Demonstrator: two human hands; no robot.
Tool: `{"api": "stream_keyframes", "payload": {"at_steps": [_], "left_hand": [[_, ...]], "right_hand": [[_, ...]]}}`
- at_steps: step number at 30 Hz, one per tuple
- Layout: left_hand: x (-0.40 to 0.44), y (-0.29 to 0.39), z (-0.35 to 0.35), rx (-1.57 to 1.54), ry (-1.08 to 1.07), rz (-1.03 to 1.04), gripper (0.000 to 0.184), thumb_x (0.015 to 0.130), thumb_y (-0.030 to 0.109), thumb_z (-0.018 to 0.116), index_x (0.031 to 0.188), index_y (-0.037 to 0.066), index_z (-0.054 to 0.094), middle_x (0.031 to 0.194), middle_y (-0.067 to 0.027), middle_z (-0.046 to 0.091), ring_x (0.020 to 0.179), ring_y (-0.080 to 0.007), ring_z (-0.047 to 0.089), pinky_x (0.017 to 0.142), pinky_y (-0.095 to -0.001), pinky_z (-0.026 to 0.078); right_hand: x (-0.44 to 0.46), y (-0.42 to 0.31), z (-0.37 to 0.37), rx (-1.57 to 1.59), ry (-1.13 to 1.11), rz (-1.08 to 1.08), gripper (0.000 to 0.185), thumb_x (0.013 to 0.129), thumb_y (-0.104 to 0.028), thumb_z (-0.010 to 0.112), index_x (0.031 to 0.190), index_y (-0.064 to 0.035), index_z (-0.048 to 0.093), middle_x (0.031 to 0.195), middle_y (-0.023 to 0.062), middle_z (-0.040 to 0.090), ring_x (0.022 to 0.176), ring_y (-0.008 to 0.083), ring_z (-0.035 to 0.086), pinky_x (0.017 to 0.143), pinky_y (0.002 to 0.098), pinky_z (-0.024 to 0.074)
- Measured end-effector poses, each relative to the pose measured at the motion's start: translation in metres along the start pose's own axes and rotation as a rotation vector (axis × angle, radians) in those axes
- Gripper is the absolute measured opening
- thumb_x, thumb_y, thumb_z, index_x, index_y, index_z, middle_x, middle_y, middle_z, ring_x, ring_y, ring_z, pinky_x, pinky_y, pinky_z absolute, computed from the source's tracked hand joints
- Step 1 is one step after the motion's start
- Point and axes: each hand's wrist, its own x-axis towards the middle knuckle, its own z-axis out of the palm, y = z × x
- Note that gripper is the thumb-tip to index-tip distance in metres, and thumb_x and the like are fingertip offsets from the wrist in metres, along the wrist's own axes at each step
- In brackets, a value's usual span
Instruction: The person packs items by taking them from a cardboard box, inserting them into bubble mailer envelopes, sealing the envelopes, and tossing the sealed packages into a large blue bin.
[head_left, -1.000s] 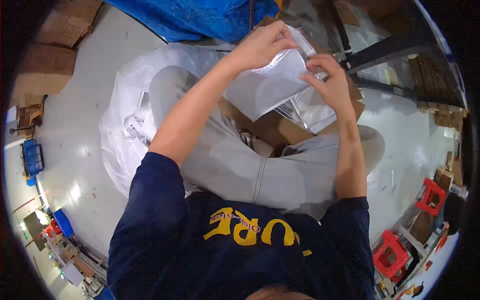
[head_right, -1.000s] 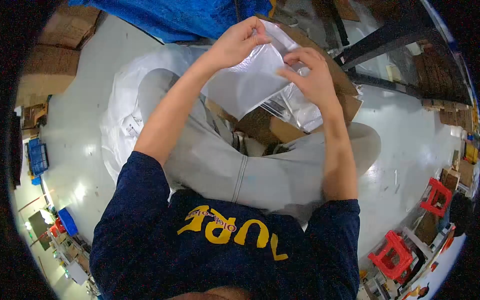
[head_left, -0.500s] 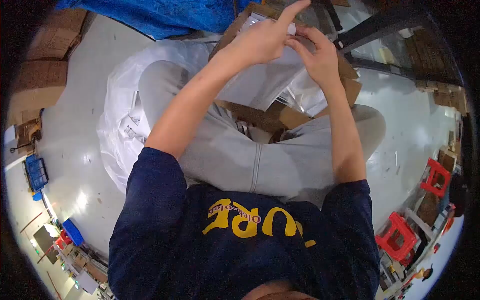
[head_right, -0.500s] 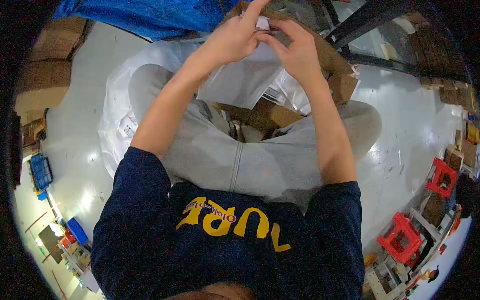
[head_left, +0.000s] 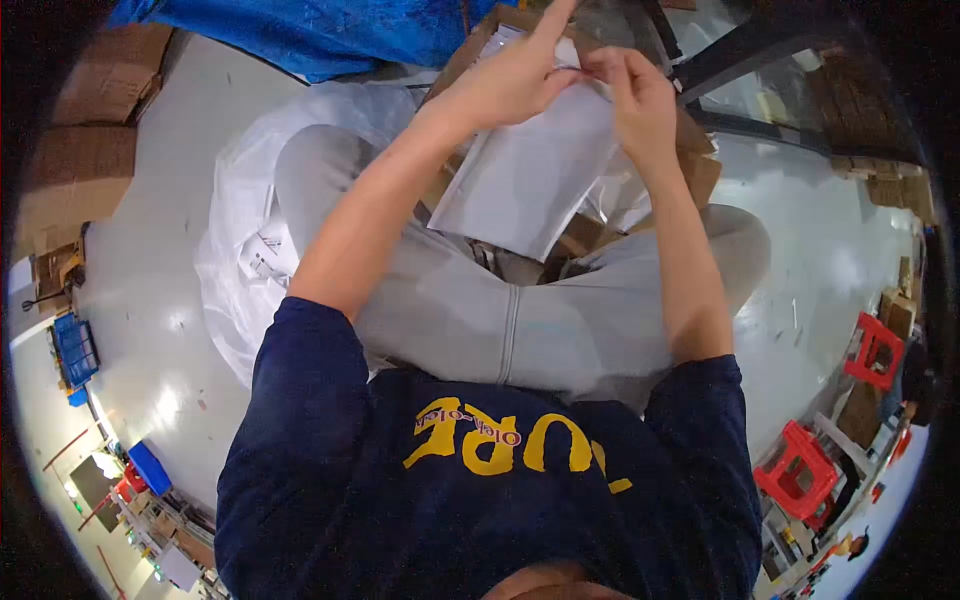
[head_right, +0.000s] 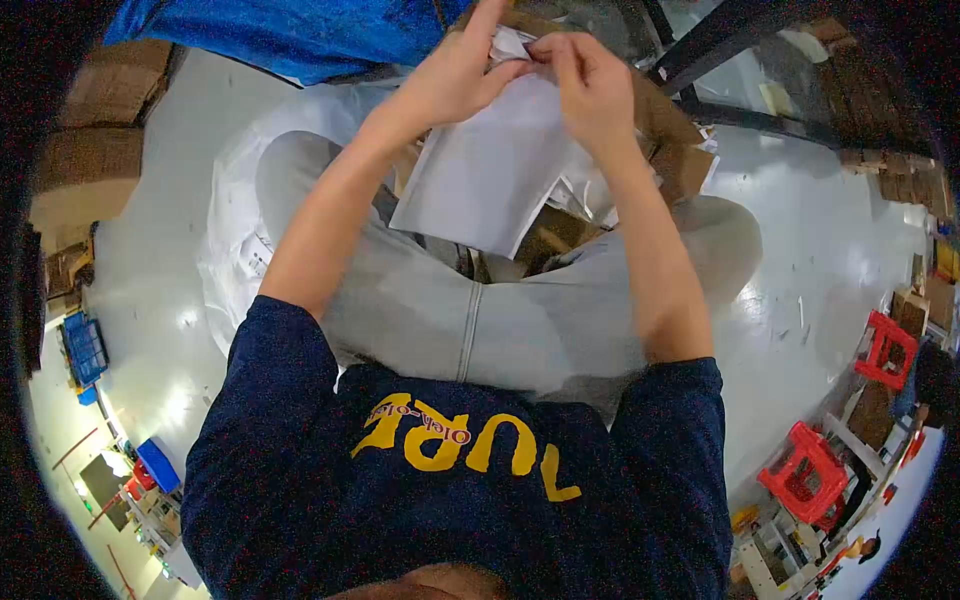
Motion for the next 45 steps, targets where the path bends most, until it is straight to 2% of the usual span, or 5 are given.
{"api": "stream_keyframes", "payload": {"at_steps": [15, 20, 30, 35, 45], "left_hand": [[0.0, 0.005, -0.004, -0.135, -0.048, -0.125, 0.089, 0.088, 0.007, 0.061, 0.155, -0.003, 0.004, 0.136, -0.0306, 0.045, 0.076, -0.0332, 0.05, 0.067, -0.0374, 0.04], [0.0, 0.011, -0.007, -0.253, -0.028, -0.163, 0.09, 0.087, 0.007, 0.063, 0.155, -0.004, 0.004, 0.144, -0.0283, 0.035, 0.1, -0.0337, 0.04, 0.084, -0.037, 0.034], [0.002, 0.017, -0.003, -0.5, -0.025, -0.236, 0.092, 0.085, 0.006, 0.065, 0.155, -0.004, 0.006, 0.161, -0.0237, 0.013, 0.148, -0.0349, 0.019, 0.119, -0.0362, 0.02], [-0.002, -0.044, -0.004, -0.67, 0.247, -0.216, 0.091, 0.086, 0.009, 0.067, 0.155, -0.003, 0.008, 0.158, -0.0251, 0.021, 0.144, -0.0353, 0.028, 0.117, -0.0356, 0.026], [-0.01, -0.045, -0.037, -0.981, 0.197, -0.247, 0.064, 0.089, 0.011, 0.065, 0.142, 0.002, 0.029, 0.132, -0.0196, 0.041, 0.112, -0.027, 0.041, 0.093, -0.0313, 0.033]], "right_hand": [[-0.008, -0.016, 0.008, -0.228, -0.066, -0.134, 0.014, 0.092, -0.003, 0.057, 0.103, 0.0011, 0.066, 0.097, 0.009, 0.07, 0.078, 0.0193, 0.066, 0.075, 0.0284, 0.0537], [0.017, 0.006, -0.04, 0.803, 0.273, 0.271, 0.021, 0.098, -0.01, 0.055, 0.115, 0.0021, 0.057, 0.096, 0.0111, 0.065, 0.083, 0.0229, 0.066, 0.077, 0.0326, 0.0561], [-0.01, -0.008, -0.006, -0.023, -0.087, 0.07, 0.021, 0.097, -0.01, 0.059, 0.114, 0.0023, 0.058, 0.105, 0.0115, 0.066, 0.08, 0.0165, 0.063, 0.073, 0.0265, 0.0519], [0.021, 0.036, -0.08, 0.765, 0.269, 0.138, 0.022, 0.097, -0.02, 0.062, 0.107, -0.0008, 0.059, 0.104, 0.0104, 0.066, 0.077, 0.0101, 0.058, 0.072, 0.0217, 0.0454], [-0.004, -0.044, -0.024, 0.346, 0.085, 0.599, 0.019, 0.092, -0.02, 0.063, 0.1, -0.003, 0.062, 0.092, 0.0042, 0.062, 0.077, 0.01, 0.048, 0.074, 0.0213, 0.0393]]}}
